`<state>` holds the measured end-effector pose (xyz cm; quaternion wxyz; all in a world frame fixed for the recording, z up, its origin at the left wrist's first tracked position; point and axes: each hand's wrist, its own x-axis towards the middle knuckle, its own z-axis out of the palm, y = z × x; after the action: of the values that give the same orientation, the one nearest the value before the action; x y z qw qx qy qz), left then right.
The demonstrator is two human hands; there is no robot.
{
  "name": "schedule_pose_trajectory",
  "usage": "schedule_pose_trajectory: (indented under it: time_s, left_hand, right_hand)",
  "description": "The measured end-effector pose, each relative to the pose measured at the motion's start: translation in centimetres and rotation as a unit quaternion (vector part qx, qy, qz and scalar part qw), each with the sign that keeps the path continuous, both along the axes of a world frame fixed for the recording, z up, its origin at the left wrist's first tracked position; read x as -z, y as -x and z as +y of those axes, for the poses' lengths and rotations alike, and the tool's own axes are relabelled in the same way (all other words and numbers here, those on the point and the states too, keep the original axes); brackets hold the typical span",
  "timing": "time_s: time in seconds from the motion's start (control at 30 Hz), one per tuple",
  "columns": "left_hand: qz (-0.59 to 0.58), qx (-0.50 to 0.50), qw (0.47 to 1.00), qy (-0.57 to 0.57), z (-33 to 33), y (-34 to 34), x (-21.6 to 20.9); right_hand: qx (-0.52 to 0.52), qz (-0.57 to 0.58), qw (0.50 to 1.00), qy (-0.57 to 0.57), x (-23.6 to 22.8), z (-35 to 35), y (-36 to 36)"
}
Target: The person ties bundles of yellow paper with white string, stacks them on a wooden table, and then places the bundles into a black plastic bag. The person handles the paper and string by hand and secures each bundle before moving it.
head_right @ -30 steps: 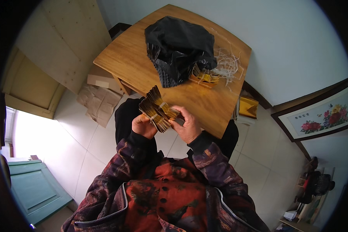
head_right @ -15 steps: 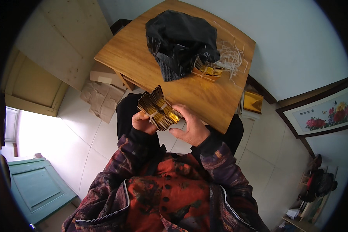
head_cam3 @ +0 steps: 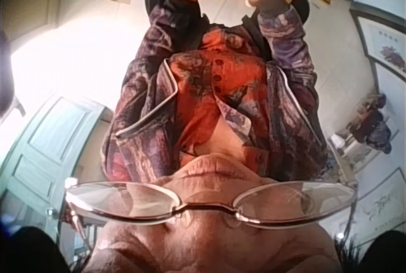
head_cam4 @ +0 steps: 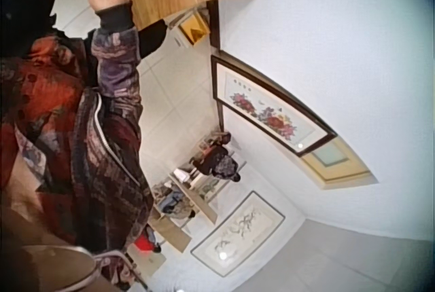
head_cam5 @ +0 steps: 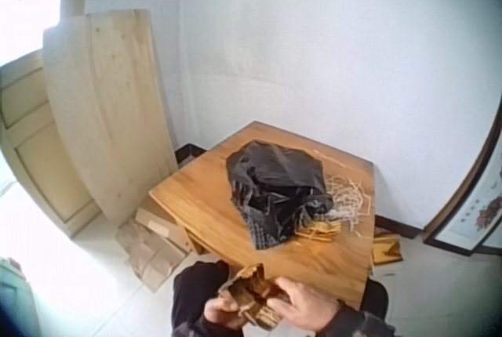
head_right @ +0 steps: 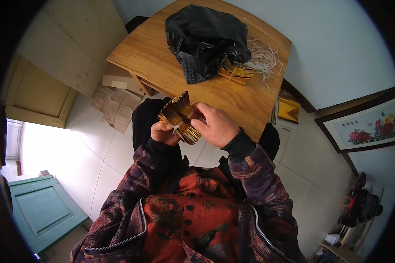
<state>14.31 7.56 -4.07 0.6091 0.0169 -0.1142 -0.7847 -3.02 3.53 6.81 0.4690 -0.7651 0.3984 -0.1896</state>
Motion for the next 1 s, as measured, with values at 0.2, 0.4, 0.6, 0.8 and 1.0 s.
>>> schedule_pose_trajectory:
  time_s: [0.2, 0.4, 0.6, 0.8, 1.0]
  left_hand:
    - [-0.066, 0.001, 0.997, 0.034, -0.7, 0.6, -1.0]
    - [-0.133, -0.020, 0.991, 0.010, -1.0, 1.7, -2.2]
    - [-0.135, 0.012, 0.991, 0.017, -1.6, 3.0, -3.6]
    - [-0.211, 0.053, 0.976, 0.001, -3.5, 4.7, -4.9]
    - [-0.266, 0.084, 0.960, -0.006, -4.3, 6.5, -5.7]
  right_hand:
    - [0.006, 0.048, 0.998, -0.040, -0.1, 0.2, -0.3]
    - [0.073, 0.021, 0.994, 0.075, 2.2, 0.3, -0.2]
    - [0.152, 0.004, 0.978, 0.142, 2.7, 0.7, 1.0]
    - [0.183, -0.033, 0.979, 0.081, 2.9, 0.4, 3.1]
    - [0.160, -0.214, 0.960, -0.078, 3.6, -0.4, 4.8]
